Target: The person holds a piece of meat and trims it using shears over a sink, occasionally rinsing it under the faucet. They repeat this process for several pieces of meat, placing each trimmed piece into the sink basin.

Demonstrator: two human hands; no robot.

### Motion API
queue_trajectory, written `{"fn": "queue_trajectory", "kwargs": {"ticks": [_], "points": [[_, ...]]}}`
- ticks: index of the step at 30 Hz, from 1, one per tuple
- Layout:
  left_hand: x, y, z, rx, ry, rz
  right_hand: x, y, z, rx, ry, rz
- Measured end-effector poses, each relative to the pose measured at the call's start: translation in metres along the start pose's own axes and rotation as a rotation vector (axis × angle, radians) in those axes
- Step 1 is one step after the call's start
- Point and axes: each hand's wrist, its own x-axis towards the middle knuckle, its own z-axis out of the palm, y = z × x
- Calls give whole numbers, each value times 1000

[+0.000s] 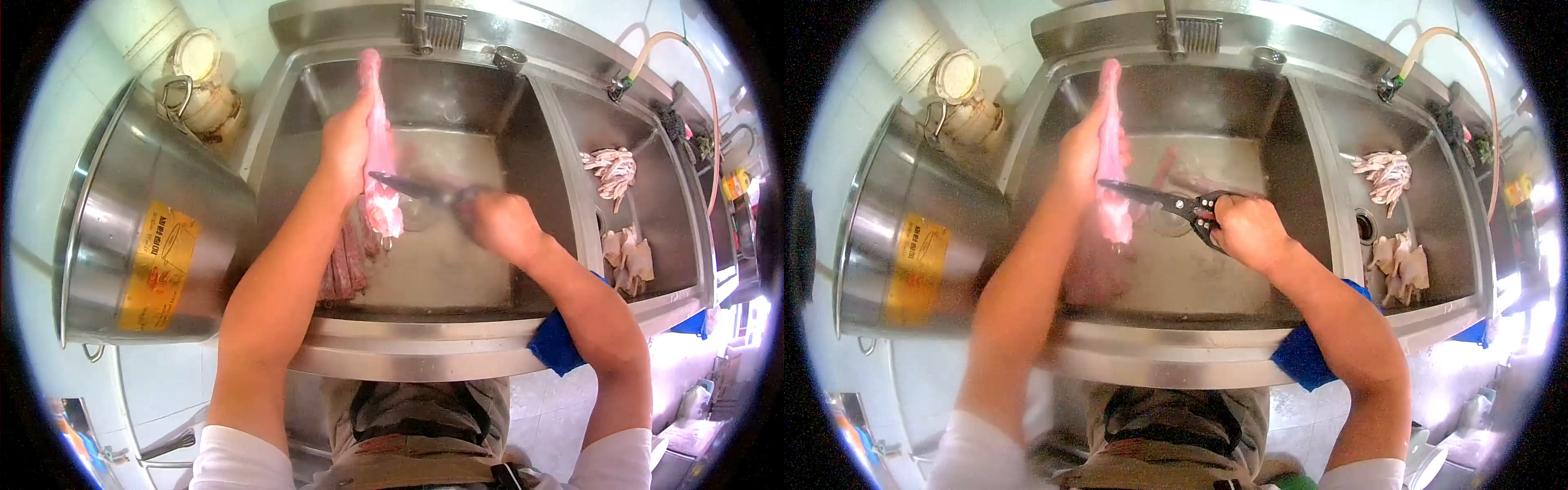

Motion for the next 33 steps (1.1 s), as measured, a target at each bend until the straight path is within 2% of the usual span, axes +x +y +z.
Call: {"fn": "queue_trajectory", "kwargs": {"ticks": [4,10,14,17,22,26,28,33], "points": [[3,-1,-3,-61,33,-2,-1,16,4,212,55,-30],[-4,7,0,-94,-46,-90,1,-5,-8,268,42,1],[1,7,-9,-54,-136,-173,2,-5,-13,61,-34,-59],[-1,7,-2,-33,-46,-163,1,-4,-14,-18,-7,-63],[4,5,-6,-39,-59,-162,2,4,-8,-83,-26,-103],[1,10,-1,54,26,-104,-2,10,-1,51,83,-140],[0,11,-5,17,-26,-110,2,11,1,115,107,-139],[2,7,-5,25,-4,-134,-2,-8,-16,0,-17,-92]]}}
